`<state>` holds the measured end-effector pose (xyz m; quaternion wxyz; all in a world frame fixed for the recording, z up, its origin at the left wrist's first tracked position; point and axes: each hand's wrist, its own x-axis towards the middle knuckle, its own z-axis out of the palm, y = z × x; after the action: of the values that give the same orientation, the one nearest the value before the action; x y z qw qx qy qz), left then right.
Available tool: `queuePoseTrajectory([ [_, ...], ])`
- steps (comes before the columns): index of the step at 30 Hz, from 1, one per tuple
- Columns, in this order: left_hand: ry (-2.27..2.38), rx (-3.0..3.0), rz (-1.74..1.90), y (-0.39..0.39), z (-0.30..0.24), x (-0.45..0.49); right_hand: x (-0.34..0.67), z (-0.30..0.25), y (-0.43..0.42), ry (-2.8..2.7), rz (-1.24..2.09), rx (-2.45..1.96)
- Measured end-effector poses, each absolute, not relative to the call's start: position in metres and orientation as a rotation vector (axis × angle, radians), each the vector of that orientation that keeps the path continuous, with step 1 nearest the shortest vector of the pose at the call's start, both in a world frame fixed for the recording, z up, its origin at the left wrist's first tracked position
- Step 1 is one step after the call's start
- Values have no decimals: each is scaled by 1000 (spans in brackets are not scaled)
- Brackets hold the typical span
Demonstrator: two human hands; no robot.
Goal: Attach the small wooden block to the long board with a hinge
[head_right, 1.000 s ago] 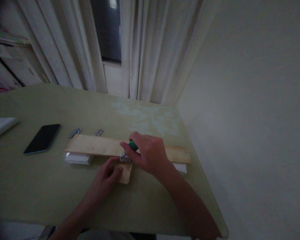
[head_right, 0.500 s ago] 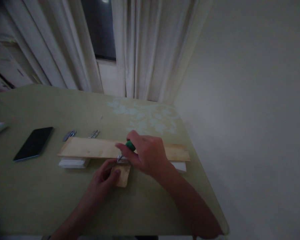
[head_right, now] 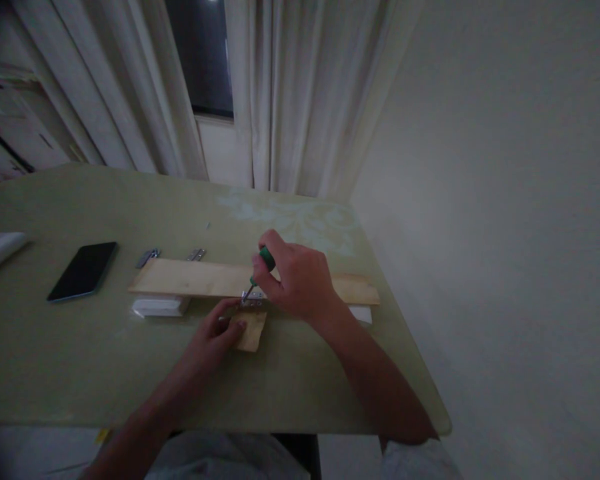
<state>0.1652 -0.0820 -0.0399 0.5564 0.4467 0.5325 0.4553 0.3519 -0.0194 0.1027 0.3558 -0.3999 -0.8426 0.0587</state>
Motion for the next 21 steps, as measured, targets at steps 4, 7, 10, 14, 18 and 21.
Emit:
queuePoseTrajectory([
  [4, 1244, 1073, 1029, -84, -42, 164, 351, 99, -15, -2161, 178, -970],
  [7, 1249, 1095, 980, -88, -45, 160, 355, 98, -12, -2132, 104, -928],
  [10, 1367, 1229, 918, -93, -47, 153, 365, 104, -11, -2057, 58, -981],
  [14, 1689, 1646, 757, -98, -42, 146, 378, 116, -14, -1968, 113, -1040],
  [18, 1928, 2007, 566, -100, -35, 144, 381, 117, -18, -1964, 475, -1016],
  [21, 1948, 2246, 692, -92, -31, 141, 373, 108, -19, -2156, 660, -951],
])
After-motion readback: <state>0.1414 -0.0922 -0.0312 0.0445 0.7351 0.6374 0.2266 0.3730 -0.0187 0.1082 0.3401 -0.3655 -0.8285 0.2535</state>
